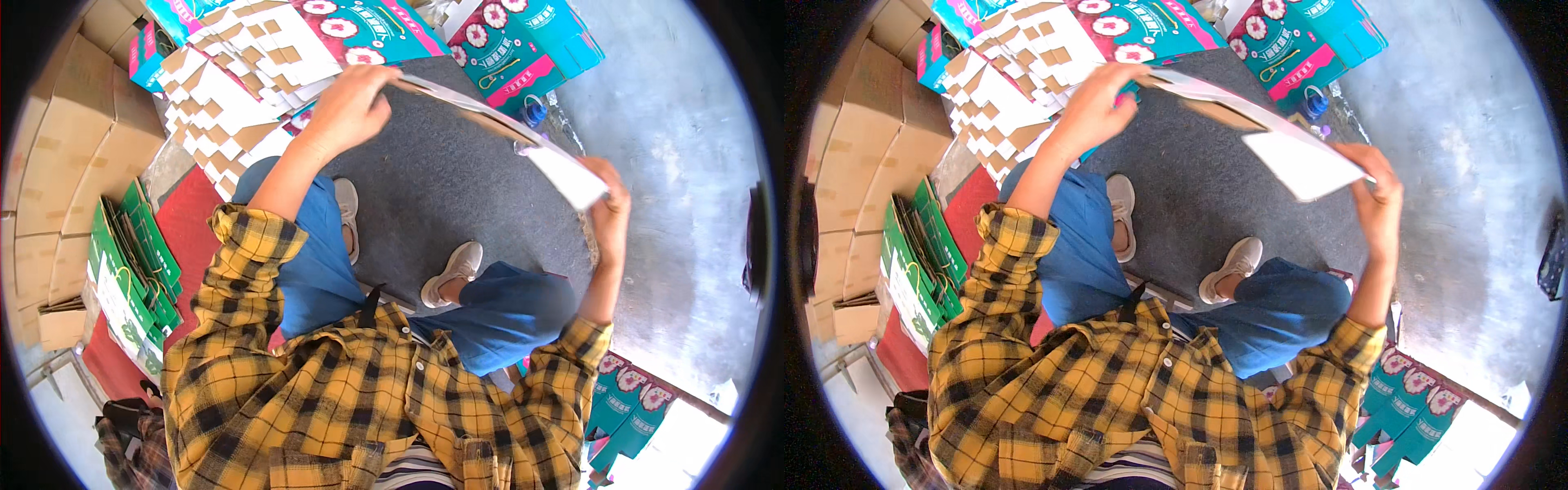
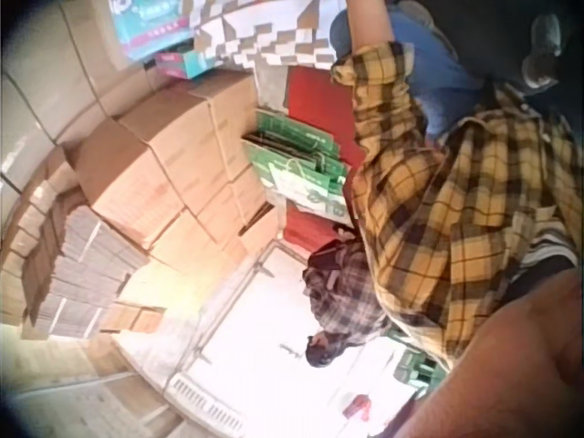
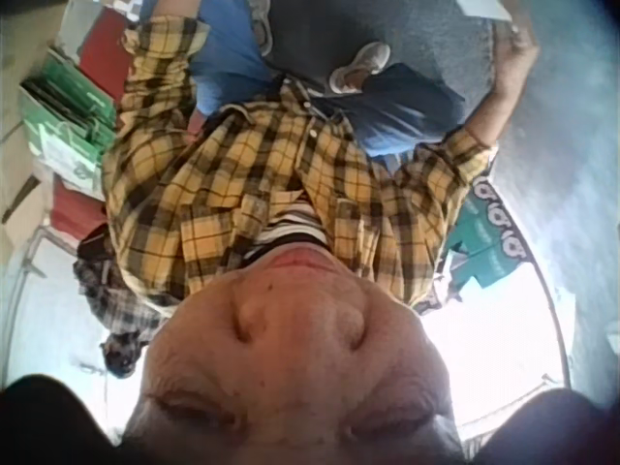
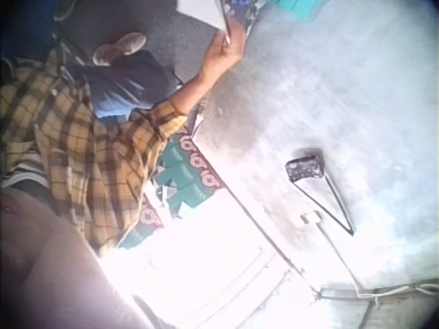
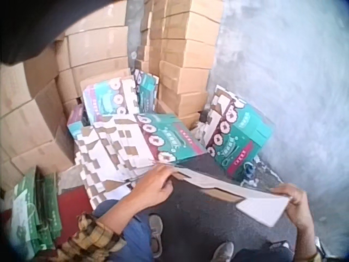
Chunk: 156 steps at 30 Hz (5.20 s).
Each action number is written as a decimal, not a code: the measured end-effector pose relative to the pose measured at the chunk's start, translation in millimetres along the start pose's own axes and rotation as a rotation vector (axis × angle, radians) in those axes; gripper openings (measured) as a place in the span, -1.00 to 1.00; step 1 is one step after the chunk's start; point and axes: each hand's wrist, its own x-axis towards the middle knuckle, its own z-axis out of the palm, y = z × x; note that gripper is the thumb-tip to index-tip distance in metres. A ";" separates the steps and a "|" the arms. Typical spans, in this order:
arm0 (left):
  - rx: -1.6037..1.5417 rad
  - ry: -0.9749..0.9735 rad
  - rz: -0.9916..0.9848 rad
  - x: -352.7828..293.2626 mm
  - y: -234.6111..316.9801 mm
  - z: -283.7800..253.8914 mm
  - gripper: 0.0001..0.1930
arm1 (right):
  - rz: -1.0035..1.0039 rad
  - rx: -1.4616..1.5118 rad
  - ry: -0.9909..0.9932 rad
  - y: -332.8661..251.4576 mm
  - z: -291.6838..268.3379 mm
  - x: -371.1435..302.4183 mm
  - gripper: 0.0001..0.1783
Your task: The person is folding and assembling cardboard boxes from flat printed sheets in a warehouse environment.
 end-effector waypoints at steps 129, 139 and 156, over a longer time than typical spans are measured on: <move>0.133 -0.248 0.372 -120.2 156.0 170.5 -0.50 | 0.685 0.131 -0.130 201.5 11.3 -61.9 -0.29; 0.041 -0.334 0.371 -126.6 176.6 174.2 -0.56 | 0.686 0.095 -0.140 194.0 13.1 -57.1 -0.15; -0.223 0.084 -0.217 -111.2 81.2 132.0 -0.47 | 0.421 -0.081 -0.090 126.3 55.9 -51.7 -0.33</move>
